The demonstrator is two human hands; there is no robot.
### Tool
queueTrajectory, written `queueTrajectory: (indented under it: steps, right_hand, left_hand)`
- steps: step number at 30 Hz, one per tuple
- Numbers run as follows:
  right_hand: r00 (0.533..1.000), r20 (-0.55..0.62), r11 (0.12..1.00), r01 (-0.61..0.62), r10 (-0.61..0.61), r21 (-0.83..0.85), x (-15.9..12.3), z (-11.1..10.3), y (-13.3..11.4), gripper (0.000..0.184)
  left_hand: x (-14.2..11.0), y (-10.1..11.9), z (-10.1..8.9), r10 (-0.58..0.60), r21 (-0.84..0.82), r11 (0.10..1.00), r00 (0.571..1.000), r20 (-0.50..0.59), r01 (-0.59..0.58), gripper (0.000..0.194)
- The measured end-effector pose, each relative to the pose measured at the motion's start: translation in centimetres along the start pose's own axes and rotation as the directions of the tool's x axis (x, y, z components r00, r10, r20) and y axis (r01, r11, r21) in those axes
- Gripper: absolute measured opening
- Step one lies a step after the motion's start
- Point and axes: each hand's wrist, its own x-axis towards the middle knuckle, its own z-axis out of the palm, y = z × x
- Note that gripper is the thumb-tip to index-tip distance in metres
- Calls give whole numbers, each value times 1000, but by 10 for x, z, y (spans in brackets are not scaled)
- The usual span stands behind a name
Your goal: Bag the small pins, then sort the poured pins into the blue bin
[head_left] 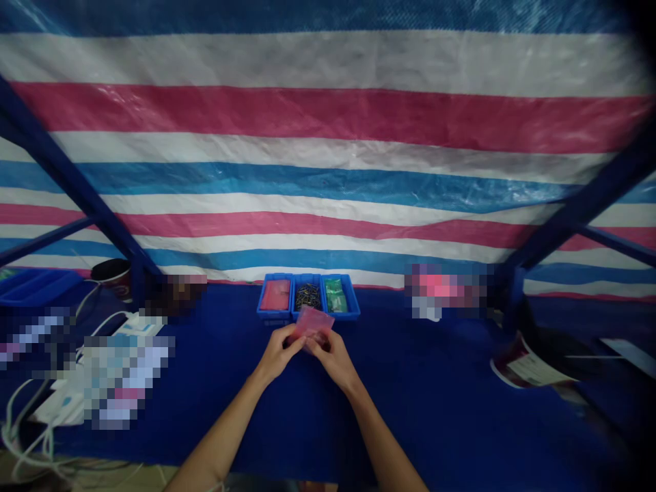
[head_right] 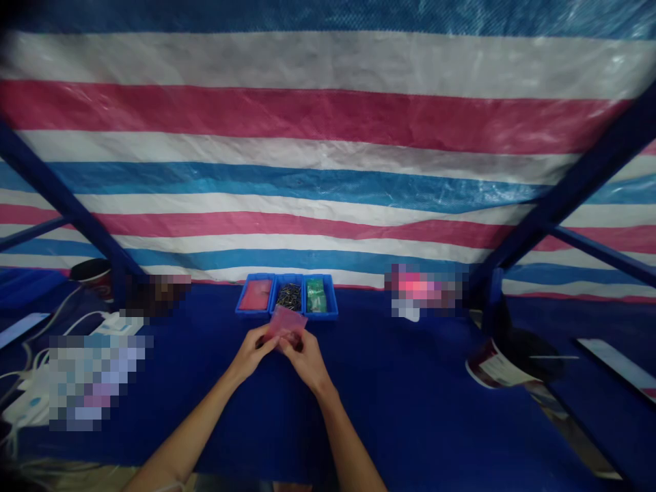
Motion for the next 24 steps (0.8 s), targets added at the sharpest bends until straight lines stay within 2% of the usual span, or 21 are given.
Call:
queueTrajectory:
  steps: [3,7,12,14,16,20,24]
  right_hand:
    - [1000,-7,1000,7,-7,2,0,1,1,23]
    - [1000,-20,1000,-11,11,-3,0,1,3,15]
    - [999,2,999,-45,45,13,0,2,2,13]
    - [998,-23,999,-53,53,15,0,2,2,15]
    - [998,-35,999,-47,48,24,0,1,1,21]
    - [999,41,999,-32,31,25,-2,2,-3,23]
    - [997,65,999,-37,36,10,-4,6,-6,23]
  left_hand:
    - [-1,1,2,11,-6,1000,999,35,-10,40]
    - [-2,0,0,-19,73,997,995,96,12,42]
    - [10,-4,-10,-64,152,988,962,264,24,44]
    - [17,-5,-12,-67,173,985,954,293,17,44]
    - [21,-5,-12,-55,182,983,967,250,9,45]
    - [16,-9,-7,27,193,980,993,113,-48,43]
    - [7,-13,-5,72,229,969,993,88,-91,42]
